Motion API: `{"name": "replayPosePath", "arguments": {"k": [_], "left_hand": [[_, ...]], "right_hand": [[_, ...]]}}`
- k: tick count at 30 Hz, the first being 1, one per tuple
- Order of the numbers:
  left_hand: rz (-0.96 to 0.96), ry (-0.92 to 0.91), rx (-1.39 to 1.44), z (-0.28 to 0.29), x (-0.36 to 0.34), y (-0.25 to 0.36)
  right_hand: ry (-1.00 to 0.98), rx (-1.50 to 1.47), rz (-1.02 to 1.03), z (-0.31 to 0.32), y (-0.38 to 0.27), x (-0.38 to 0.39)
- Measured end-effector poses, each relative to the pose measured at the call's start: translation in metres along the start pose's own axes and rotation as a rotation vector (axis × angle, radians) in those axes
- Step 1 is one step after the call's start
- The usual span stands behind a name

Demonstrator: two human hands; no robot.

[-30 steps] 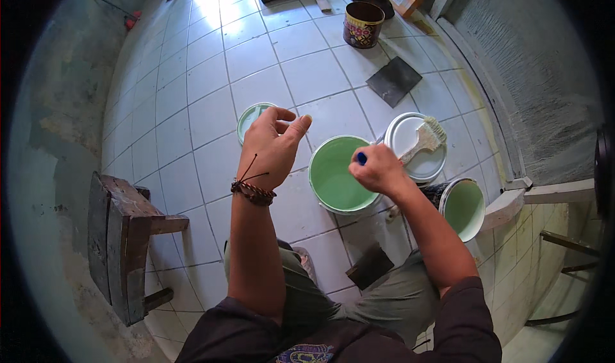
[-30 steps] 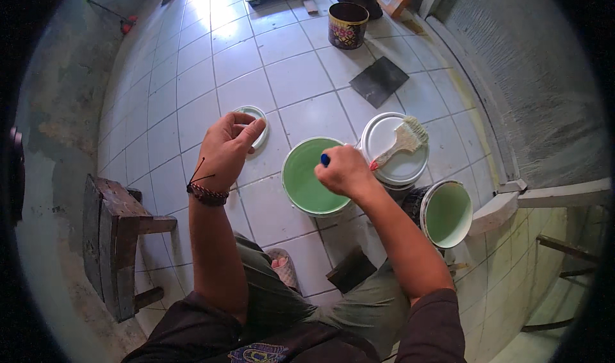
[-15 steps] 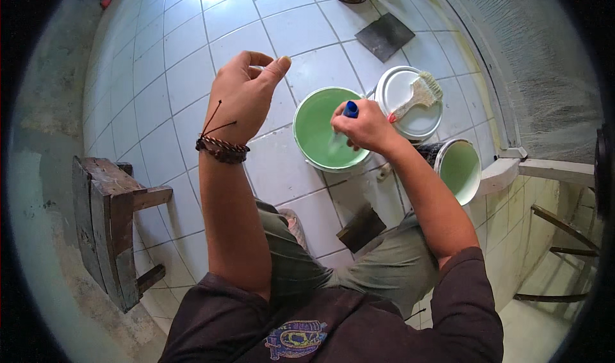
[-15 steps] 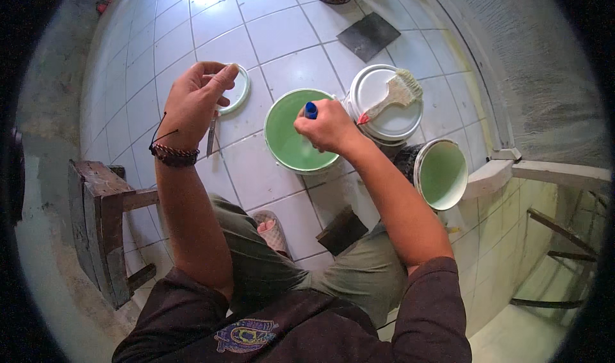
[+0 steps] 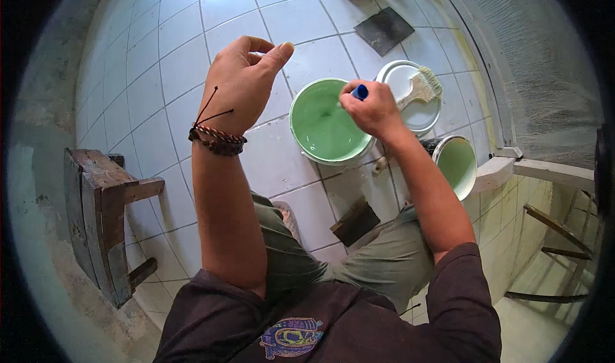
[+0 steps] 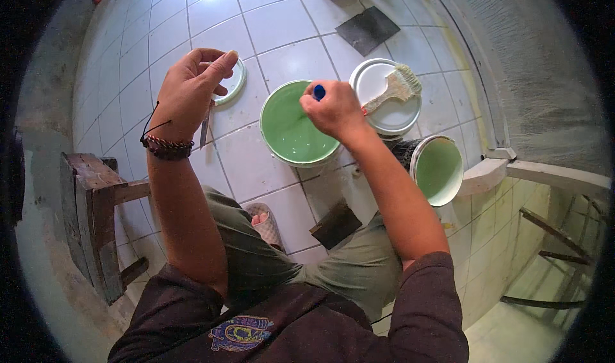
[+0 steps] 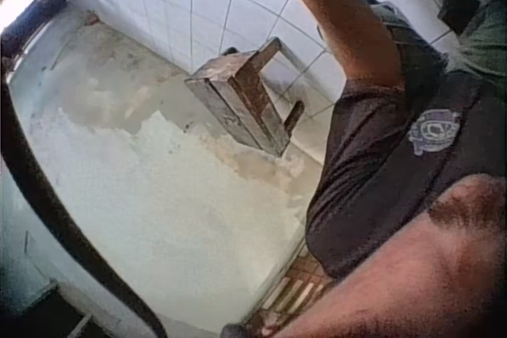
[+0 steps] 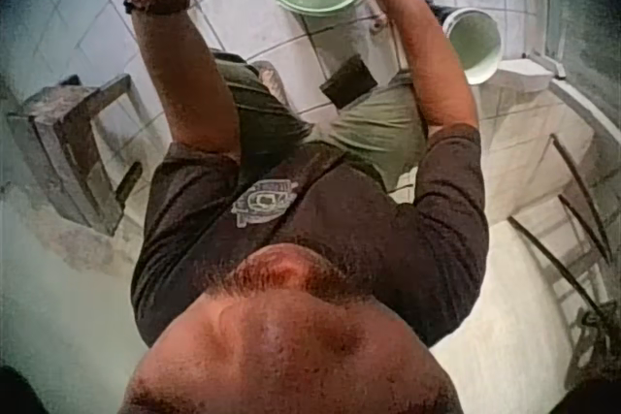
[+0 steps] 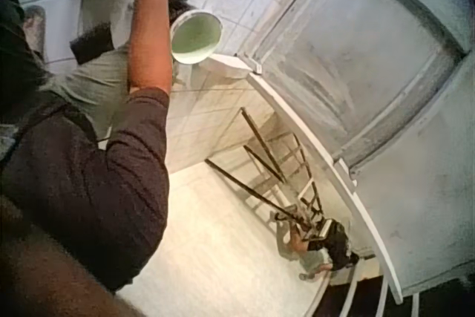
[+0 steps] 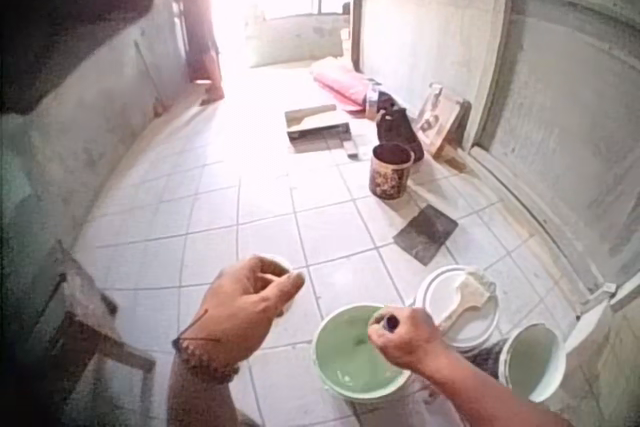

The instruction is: The recorder is seen mixing light green paint in several containers.

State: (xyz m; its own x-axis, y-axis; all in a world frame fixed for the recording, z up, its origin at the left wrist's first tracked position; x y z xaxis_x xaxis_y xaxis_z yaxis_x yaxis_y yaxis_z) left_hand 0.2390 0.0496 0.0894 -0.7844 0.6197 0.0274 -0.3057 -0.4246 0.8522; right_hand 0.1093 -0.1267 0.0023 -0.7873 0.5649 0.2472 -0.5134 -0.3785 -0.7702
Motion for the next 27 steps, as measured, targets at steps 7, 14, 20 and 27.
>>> {"name": "replayPosePath", "arguments": {"k": [7,14,20,27], "left_hand": [[0.018,0.005,0.001,0.000,-0.001,-0.001],[0.010,0.018,-0.006,0.001,0.000,0.002],[-0.014,0.005,-0.023,-0.002,-0.001,0.001],[-0.007,0.045,-0.026,0.007,0.003,0.003]], "right_hand": [[-0.373,-0.241,-0.210,-0.037,0.012,0.009],[0.045,0.339,-0.019,0.001,0.003,-0.006],[-0.399,-0.147,-0.159,-0.041,0.009,0.008],[-0.025,0.316,-0.007,0.006,-0.003,-0.004]]}}
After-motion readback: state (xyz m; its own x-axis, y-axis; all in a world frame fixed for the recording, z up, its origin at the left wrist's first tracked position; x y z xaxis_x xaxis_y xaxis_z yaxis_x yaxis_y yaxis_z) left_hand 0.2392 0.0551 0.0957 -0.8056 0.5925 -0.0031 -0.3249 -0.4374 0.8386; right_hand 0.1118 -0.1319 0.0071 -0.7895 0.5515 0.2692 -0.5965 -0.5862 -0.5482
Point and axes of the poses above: each hand's wrist, its own x-axis away from the middle knuckle, its own z-axis out of the back of the hand, y = z × x, the point moved 8 cm from there along -x, towards the middle knuckle, and after that the axes turned 12 degrees about -z, right-handed, at the moved point
